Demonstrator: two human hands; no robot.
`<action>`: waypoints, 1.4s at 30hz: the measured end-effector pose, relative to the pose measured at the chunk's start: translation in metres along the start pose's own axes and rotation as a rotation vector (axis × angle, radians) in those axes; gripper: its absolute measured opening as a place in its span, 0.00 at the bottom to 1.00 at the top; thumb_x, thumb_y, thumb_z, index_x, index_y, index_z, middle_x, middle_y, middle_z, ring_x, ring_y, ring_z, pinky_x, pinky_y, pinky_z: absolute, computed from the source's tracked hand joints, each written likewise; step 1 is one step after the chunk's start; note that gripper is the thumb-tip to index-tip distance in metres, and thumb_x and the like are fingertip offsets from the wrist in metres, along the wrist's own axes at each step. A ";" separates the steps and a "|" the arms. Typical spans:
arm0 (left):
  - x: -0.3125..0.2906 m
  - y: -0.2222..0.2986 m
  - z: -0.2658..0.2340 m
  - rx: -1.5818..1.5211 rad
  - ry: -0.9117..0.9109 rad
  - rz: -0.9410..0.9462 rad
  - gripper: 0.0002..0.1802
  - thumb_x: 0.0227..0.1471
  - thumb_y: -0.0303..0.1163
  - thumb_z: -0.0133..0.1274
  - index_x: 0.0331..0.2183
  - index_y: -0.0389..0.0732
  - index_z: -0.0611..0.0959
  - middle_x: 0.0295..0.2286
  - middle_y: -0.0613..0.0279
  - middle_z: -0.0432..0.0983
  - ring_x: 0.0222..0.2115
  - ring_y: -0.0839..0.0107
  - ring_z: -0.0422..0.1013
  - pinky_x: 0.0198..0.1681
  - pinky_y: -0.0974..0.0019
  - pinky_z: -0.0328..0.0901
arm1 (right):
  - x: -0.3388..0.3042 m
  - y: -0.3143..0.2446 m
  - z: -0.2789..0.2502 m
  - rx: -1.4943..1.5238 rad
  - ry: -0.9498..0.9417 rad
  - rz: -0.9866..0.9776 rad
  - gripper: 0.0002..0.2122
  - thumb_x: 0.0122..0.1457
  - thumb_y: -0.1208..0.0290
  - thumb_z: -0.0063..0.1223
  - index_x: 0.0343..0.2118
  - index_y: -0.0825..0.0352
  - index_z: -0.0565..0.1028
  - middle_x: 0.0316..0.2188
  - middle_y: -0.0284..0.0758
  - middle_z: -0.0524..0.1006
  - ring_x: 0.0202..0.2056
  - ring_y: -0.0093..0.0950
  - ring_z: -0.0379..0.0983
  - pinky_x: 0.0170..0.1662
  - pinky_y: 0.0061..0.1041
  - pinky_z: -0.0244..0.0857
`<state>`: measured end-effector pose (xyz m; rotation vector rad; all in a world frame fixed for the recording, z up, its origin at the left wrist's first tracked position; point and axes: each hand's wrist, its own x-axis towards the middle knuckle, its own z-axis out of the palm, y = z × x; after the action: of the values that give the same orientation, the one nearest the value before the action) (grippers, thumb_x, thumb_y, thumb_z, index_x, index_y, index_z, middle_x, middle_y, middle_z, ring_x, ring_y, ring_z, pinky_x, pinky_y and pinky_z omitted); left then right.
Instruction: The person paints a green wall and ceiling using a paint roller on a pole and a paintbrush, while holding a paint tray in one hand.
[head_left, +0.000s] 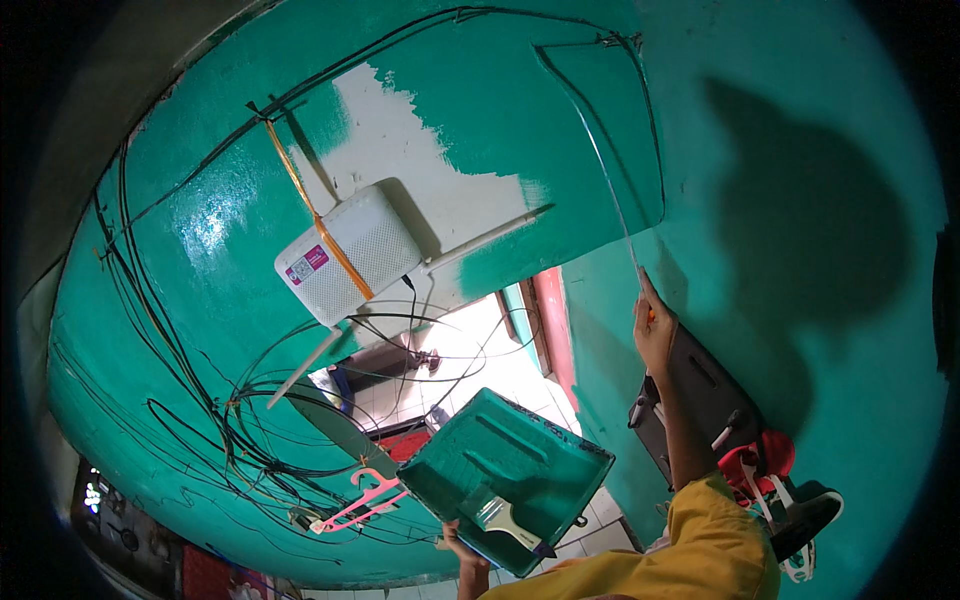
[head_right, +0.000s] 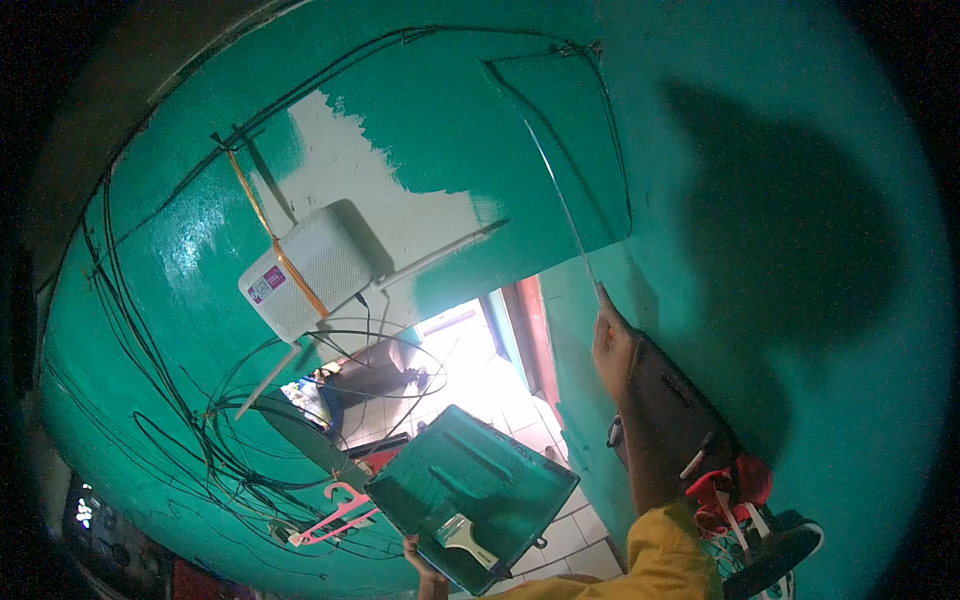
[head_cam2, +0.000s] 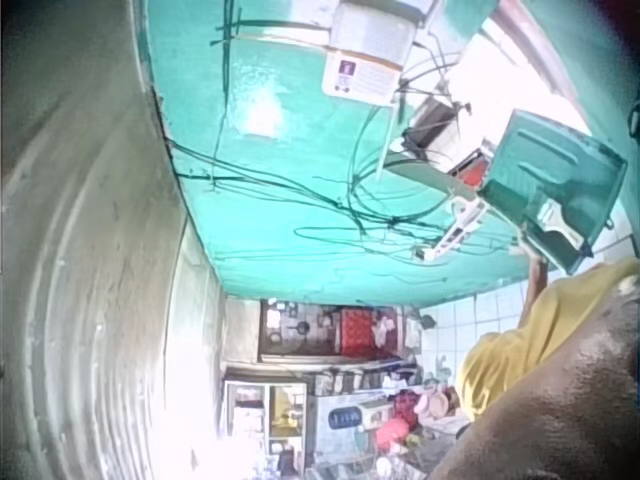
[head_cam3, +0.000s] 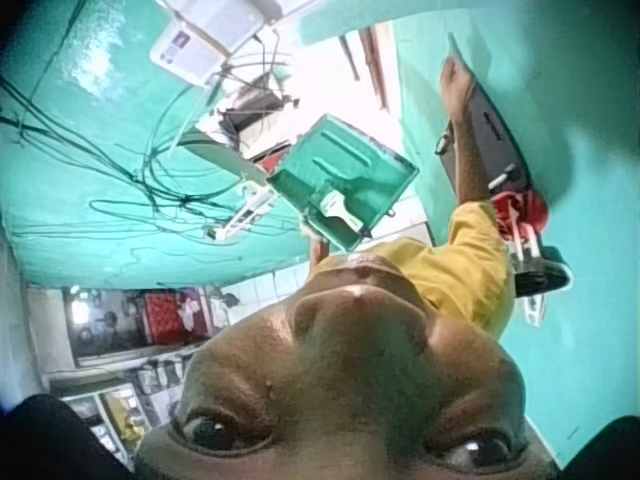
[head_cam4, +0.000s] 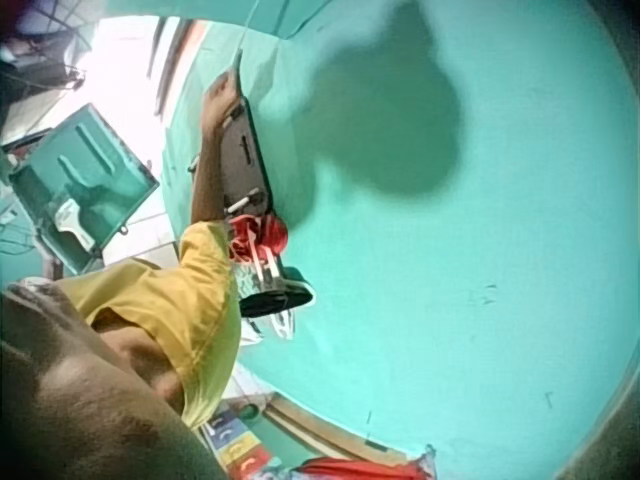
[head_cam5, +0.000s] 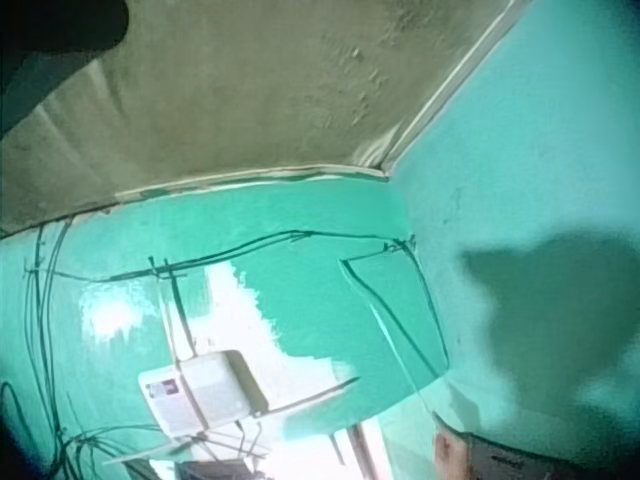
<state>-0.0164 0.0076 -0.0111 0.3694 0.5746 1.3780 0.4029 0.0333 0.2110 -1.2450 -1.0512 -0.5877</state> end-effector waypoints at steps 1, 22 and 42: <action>0.004 -0.003 -0.009 0.012 0.000 0.039 0.23 0.39 0.41 0.48 0.39 0.41 0.74 0.37 0.61 0.72 0.39 0.61 0.67 0.45 0.61 0.61 | 0.008 -0.004 0.001 0.021 0.004 0.009 0.18 0.58 0.81 0.38 0.52 0.64 0.67 0.15 0.31 0.61 0.18 0.17 0.57 0.22 0.16 0.55; 0.007 -0.005 -0.006 -0.077 -0.030 -0.033 0.19 0.39 0.38 0.47 0.37 0.41 0.74 0.35 0.61 0.72 0.37 0.61 0.67 0.43 0.61 0.62 | 0.135 -0.021 0.045 0.092 0.095 -0.098 0.19 0.57 0.77 0.42 0.52 0.57 0.67 0.13 0.33 0.58 0.16 0.19 0.55 0.22 0.20 0.53; -0.019 0.007 0.026 0.052 0.004 -0.033 0.25 0.37 0.43 0.48 0.39 0.42 0.73 0.37 0.60 0.71 0.39 0.60 0.67 0.44 0.60 0.62 | -0.127 0.051 -0.040 0.010 -0.231 0.288 0.16 0.59 0.76 0.40 0.51 0.68 0.67 0.22 0.36 0.71 0.23 0.25 0.66 0.28 0.23 0.61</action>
<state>-0.0088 -0.0075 0.0168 0.3976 0.6180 1.3340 0.4023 -0.0124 0.0757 -1.4486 -1.0369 -0.2207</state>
